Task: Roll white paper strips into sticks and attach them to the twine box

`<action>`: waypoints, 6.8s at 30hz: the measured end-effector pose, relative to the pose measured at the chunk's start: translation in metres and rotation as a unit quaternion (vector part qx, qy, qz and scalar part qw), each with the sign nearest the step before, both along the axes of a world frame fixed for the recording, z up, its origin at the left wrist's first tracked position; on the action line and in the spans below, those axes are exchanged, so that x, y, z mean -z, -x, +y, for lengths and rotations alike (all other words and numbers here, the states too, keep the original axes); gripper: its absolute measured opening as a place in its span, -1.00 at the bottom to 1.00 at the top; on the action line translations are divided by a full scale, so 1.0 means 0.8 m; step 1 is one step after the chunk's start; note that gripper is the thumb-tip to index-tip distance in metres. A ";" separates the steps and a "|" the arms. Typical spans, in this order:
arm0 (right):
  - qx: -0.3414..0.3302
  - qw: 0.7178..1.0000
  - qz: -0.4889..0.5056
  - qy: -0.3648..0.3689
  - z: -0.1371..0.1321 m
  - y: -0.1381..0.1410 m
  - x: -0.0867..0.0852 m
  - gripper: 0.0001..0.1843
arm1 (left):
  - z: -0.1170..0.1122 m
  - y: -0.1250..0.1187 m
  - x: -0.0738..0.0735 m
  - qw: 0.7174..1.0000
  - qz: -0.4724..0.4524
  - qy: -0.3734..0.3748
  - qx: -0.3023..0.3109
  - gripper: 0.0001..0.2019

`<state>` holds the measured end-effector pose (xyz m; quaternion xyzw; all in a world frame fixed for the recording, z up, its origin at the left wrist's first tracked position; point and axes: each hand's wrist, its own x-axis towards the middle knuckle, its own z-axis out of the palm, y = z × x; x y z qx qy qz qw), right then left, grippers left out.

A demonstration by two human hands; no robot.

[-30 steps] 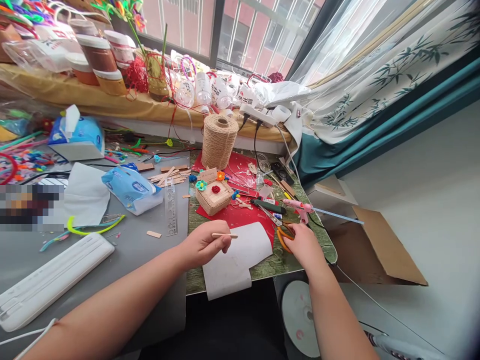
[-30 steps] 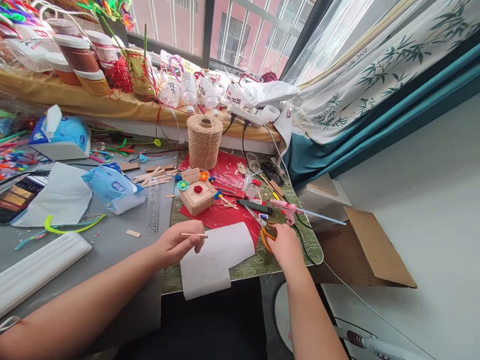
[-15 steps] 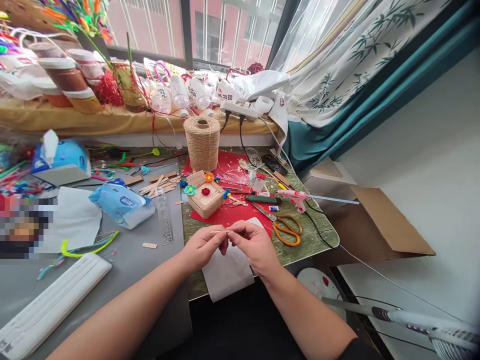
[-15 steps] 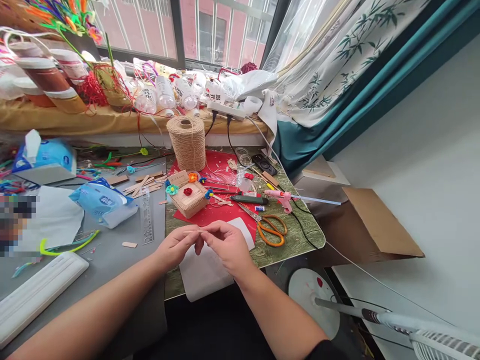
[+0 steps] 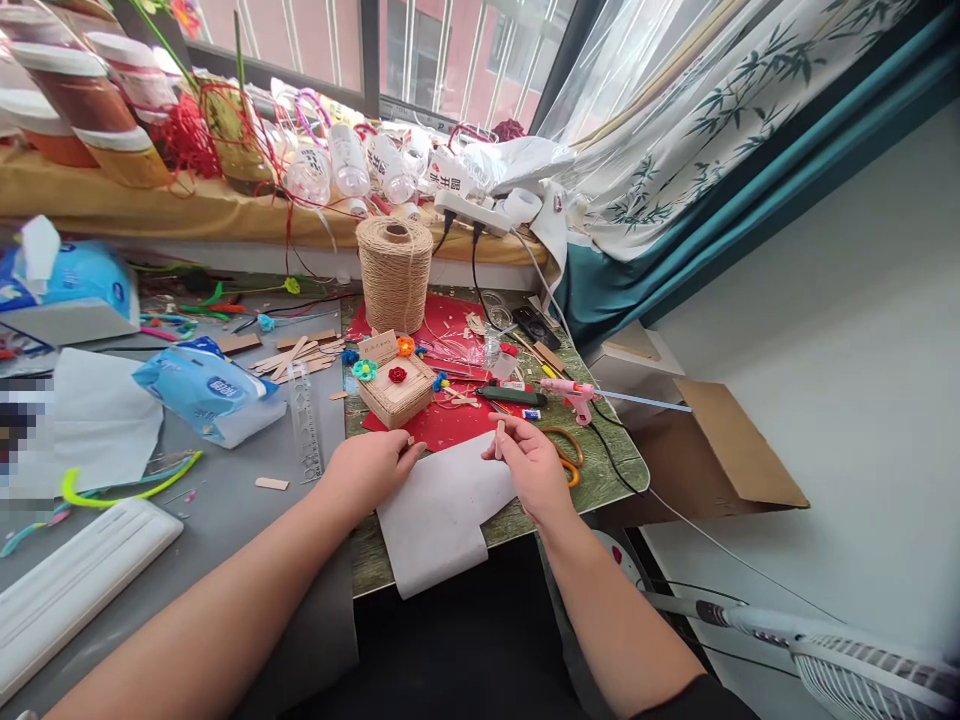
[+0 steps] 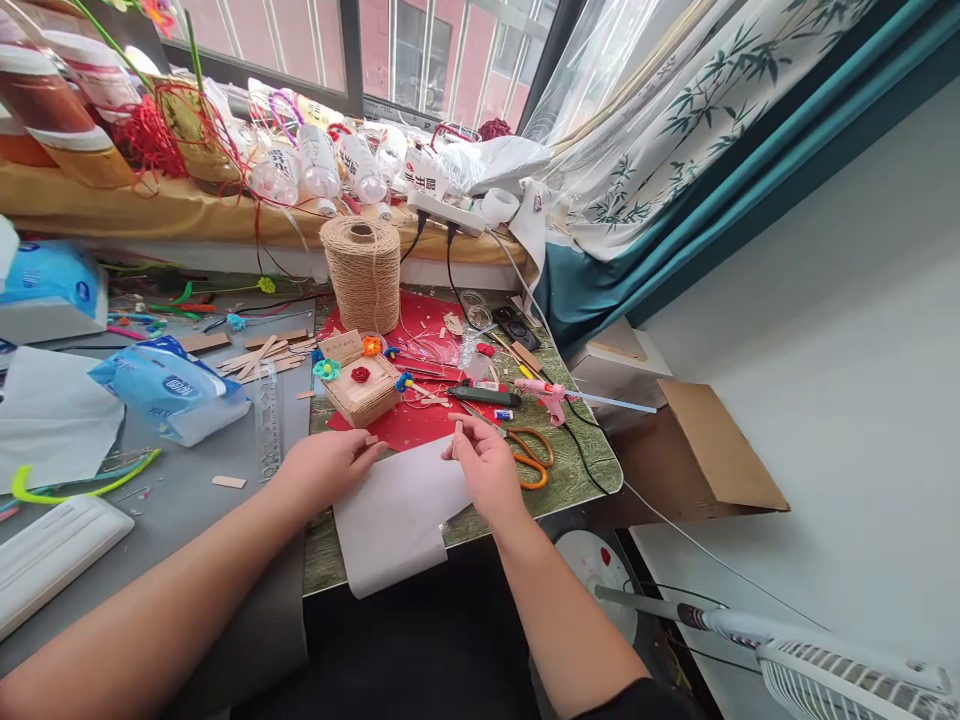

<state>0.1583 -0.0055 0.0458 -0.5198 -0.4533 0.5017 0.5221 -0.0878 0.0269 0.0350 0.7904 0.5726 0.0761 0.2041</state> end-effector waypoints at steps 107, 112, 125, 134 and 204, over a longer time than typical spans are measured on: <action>-0.192 0.799 -0.559 -0.111 0.007 -0.015 0.040 -0.84 | -0.025 -0.010 0.047 0.946 -0.048 -0.060 0.316 -0.57; -0.222 0.735 -0.629 -0.120 0.007 -0.004 0.047 -0.81 | -0.027 -0.015 0.047 0.949 -0.028 -0.040 0.310 -0.44; -0.365 0.637 -0.679 0.022 -0.004 -0.030 -0.014 -0.83 | -0.032 -0.020 0.053 0.951 -0.030 -0.057 0.301 -0.49; -0.270 0.783 -0.561 0.005 0.029 -0.025 -0.037 -0.81 | -0.028 -0.011 0.048 0.948 -0.045 -0.065 0.309 -0.50; -0.093 0.977 0.163 0.101 -0.048 0.058 0.000 -0.78 | -0.036 -0.017 0.006 0.879 -0.416 -0.213 0.095 -0.92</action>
